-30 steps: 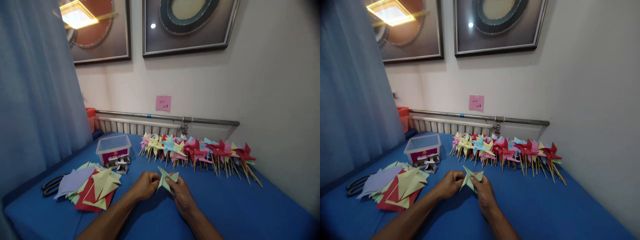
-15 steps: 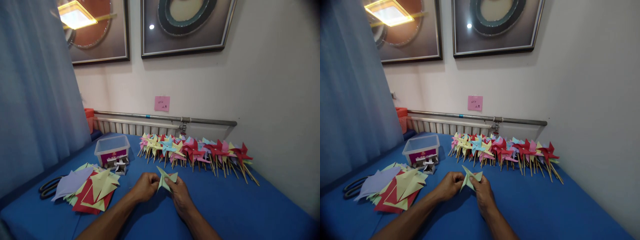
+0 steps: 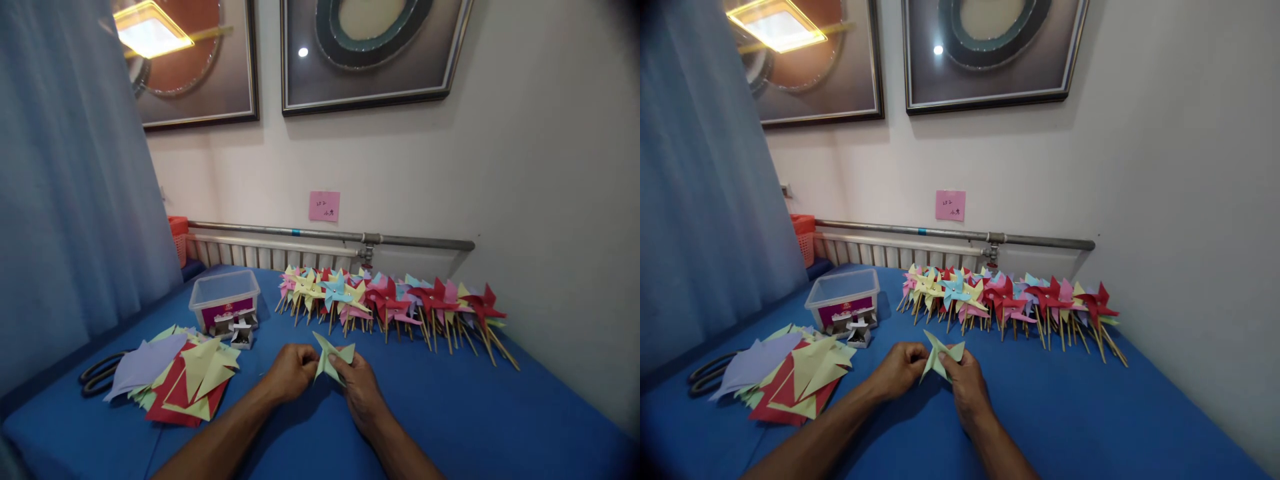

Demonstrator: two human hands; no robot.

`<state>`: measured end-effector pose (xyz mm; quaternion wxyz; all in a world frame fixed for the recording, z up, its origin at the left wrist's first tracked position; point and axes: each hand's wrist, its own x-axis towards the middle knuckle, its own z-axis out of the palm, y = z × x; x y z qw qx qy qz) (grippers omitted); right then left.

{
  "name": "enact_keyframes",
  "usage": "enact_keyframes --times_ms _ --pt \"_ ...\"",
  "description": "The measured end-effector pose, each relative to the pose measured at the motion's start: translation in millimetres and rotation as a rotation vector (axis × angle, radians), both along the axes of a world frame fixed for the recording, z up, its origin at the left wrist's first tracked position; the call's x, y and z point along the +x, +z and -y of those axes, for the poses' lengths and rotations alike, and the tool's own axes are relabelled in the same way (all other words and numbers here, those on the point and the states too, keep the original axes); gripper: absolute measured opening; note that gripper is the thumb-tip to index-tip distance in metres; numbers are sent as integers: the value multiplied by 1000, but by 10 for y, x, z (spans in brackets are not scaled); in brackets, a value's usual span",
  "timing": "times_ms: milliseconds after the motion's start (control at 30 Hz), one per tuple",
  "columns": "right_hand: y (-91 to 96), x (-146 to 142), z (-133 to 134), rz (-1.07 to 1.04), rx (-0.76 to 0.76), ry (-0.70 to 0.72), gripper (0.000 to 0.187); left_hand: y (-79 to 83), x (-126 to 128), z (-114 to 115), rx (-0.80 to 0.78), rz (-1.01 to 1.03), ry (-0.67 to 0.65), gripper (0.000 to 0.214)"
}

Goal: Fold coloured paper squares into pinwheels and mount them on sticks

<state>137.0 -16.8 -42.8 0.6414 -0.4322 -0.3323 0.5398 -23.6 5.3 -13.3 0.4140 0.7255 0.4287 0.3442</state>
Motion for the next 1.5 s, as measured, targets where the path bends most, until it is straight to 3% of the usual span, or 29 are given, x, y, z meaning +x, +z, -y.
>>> enact_keyframes --times_ms 533,1500 --pt "-59 5 -23 11 14 -4 44 67 2 41 -55 -29 -31 20" --pt "-30 4 -15 0 6 -8 43 33 61 92 144 -90 -22 18"
